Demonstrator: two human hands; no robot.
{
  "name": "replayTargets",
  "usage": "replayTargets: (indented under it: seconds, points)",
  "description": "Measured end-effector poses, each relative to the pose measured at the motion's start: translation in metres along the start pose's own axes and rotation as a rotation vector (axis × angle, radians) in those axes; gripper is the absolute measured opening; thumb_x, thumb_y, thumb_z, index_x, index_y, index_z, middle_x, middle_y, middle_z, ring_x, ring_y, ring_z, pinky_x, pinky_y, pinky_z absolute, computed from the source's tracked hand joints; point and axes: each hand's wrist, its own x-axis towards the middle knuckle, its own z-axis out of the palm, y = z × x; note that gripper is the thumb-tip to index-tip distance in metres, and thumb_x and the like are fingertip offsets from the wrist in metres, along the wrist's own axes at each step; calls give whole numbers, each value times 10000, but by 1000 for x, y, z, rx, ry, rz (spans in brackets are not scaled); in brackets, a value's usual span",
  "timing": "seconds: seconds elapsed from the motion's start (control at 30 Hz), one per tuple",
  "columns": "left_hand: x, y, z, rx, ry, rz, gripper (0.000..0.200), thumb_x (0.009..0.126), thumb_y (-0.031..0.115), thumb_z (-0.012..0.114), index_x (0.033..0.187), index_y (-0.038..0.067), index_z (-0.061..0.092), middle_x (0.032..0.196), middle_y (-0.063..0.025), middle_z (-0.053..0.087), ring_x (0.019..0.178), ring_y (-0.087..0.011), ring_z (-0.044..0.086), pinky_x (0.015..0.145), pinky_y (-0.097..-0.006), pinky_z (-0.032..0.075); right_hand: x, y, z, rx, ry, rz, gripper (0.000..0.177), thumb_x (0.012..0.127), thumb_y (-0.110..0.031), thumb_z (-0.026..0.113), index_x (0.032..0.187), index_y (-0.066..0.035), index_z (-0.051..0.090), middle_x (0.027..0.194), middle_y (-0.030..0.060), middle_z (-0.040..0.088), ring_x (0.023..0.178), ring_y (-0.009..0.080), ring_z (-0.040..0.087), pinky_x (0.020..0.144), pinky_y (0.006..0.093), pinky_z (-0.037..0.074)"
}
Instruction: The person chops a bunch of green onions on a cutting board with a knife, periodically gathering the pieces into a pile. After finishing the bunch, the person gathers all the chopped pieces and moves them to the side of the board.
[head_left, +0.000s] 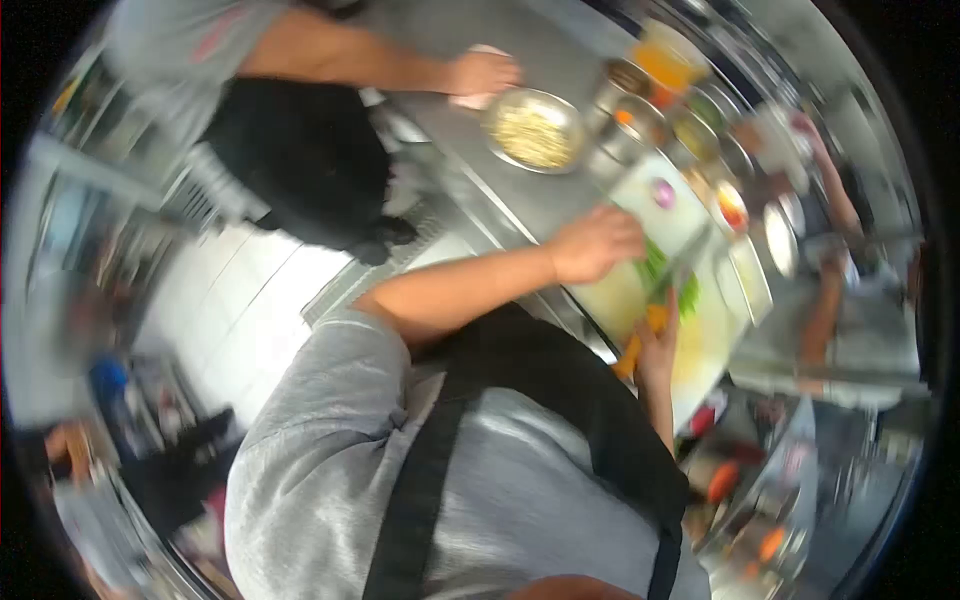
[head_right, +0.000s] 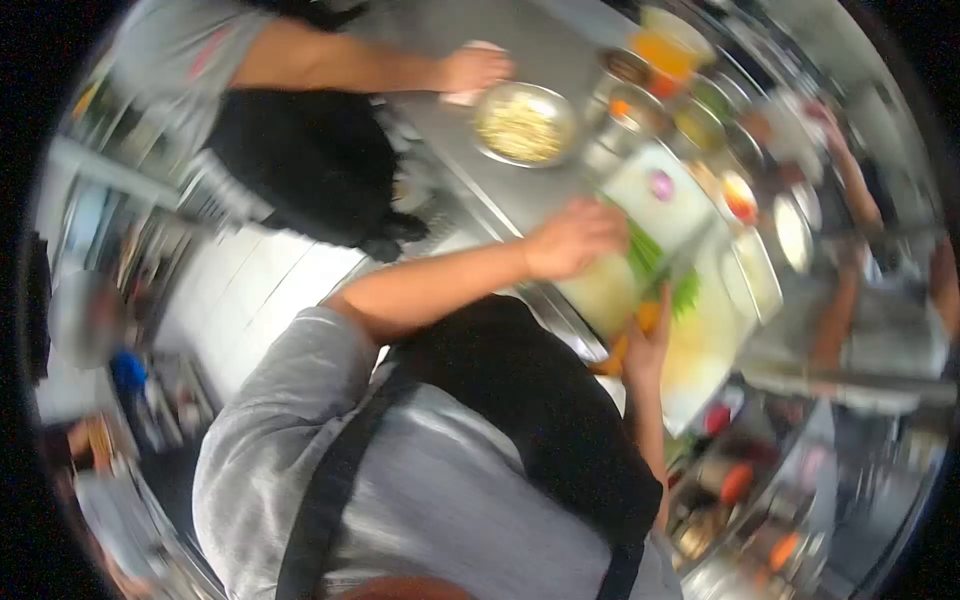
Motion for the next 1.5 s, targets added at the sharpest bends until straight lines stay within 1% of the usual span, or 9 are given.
replayTargets:
  seconds: [0.13,0.27,0.33,0.4,0.5,0.83,1.07,1.37,1.5]
  points:
    - [-114,71,-38,92,-24,-410,130,687,50,563,730,171,576,675,-40,569,758,-282,591,733,-402,454,-9,9,-16,170,-188,121,637,892,2,506,1470,-174,304,962,53,508,659,142,542,535,276,485]
    - [-233,171,-48,277,116,-779,114,668,64,566,677,168,520,602,-57,525,645,-300,561,604,-424,433,-15,3,-36,40,-391,71,580,894,-65,530,1434,-161,340,1105,42,500,725,125,514,607,238,479]
    - [-256,235,-57,389,136,-990,98,691,81,572,670,153,509,589,-62,520,640,-298,567,607,-420,434,-8,5,-45,54,-440,84,589,896,-25,495,1445,-156,328,1035,69,532,696,121,496,591,257,463]
    - [-281,278,-62,496,204,-1096,60,725,176,564,688,149,525,607,-60,555,657,-312,598,598,-437,450,-18,-18,-38,52,-368,181,606,892,-19,492,1455,-156,316,1007,75,529,683,135,477,587,275,452]
    - [-306,326,-72,617,293,-1245,30,727,109,551,715,137,549,633,-73,578,675,-320,604,602,-440,460,12,14,-51,-266,-305,-19,581,880,-79,525,1431,-152,355,995,69,544,687,139,452,614,278,442]
    - [-369,486,-77,622,466,-1477,84,810,65,559,838,126,609,731,-86,614,764,-307,614,675,-430,487,-5,21,-43,-694,-265,-561,384,846,-123,559,1225,-101,500,938,101,604,719,213,520,663,341,455]
    - [-424,585,-82,644,483,-1629,156,763,15,550,856,122,615,719,-47,623,764,-268,625,655,-404,494,11,31,-57,-959,-211,-718,274,821,-153,582,1080,-65,602,898,123,647,741,265,568,697,386,464]
    - [-430,631,-126,638,526,-1618,222,764,-36,556,926,107,607,784,-45,628,828,-258,615,730,-378,497,60,44,-71,-1176,-229,-807,235,790,-192,613,895,-19,732,847,151,701,770,331,630,741,442,476]
    - [-423,633,-134,644,577,-1618,217,753,-22,518,913,98,604,805,-53,630,841,-268,611,733,-392,492,96,55,-78,-1281,-232,-797,309,816,-152,558,1087,-32,645,960,183,667,847,339,620,782,431,486]
